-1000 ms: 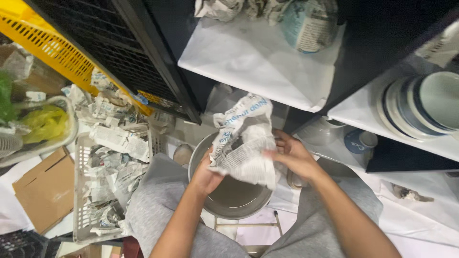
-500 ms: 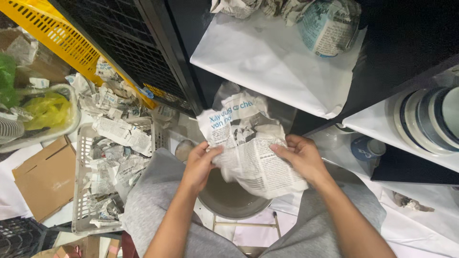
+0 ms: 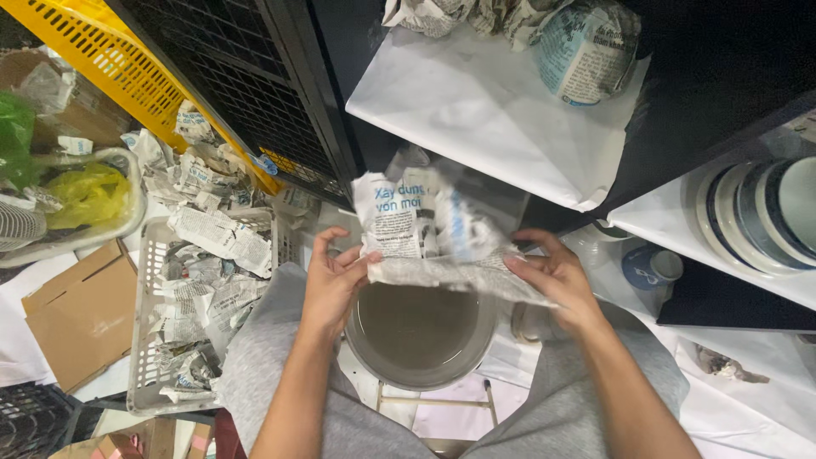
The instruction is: The person unwraps newspaper-wrapped ceramic items one by one, revealing bowls and mugs, and places them on a nearby shelf. The person handles each item individually, removes the paper, and sets the unwrapped ceramics aside.
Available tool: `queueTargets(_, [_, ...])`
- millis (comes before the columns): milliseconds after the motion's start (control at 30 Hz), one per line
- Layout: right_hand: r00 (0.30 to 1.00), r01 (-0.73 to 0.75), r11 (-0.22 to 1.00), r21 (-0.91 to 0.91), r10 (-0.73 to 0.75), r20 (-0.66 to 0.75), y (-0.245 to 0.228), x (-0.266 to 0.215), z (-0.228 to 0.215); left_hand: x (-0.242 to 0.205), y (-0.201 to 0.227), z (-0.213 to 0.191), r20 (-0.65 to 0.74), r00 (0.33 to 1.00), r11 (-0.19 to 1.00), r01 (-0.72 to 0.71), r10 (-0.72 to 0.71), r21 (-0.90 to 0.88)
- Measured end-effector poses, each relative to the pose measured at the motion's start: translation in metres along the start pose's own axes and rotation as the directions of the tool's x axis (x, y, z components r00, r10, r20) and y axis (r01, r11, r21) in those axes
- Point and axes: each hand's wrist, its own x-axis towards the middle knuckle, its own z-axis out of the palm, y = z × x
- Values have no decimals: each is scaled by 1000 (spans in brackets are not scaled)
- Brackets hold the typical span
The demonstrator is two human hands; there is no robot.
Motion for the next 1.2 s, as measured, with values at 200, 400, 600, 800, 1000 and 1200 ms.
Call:
queueTargets(200, [973, 173, 975, 138, -190, 130, 21, -9, -3, 2, -18, -23, 197, 977, 997, -74, 76, -16])
queueTargets(400, [923, 304, 944, -130, -258, 287, 41, -8, -23, 1, -17, -27, 78, 983, 972, 152, -167, 178])
queueTargets(600, [910, 328, 868, -372, -185, 371, 34, -13, -23, -3, -12, -29, 105, 974, 967, 182, -203, 179])
queueTargets(800, [900, 166, 985, 42, -169, 401, 20, -19, -20, -13, -8, -15, 269, 946, 927, 74, -182, 367])
queueTargets(1000, [889, -26, 990, 141, -42, 456, 18, -17, -17, -22, -5, -6, 325, 939, 940, -6, -112, 342])
queueTargets(1200, [892, 42, 989, 142, -101, 440, 19, -18, -18, -23, -6, -19, 344, 939, 992, -52, 8, 118])
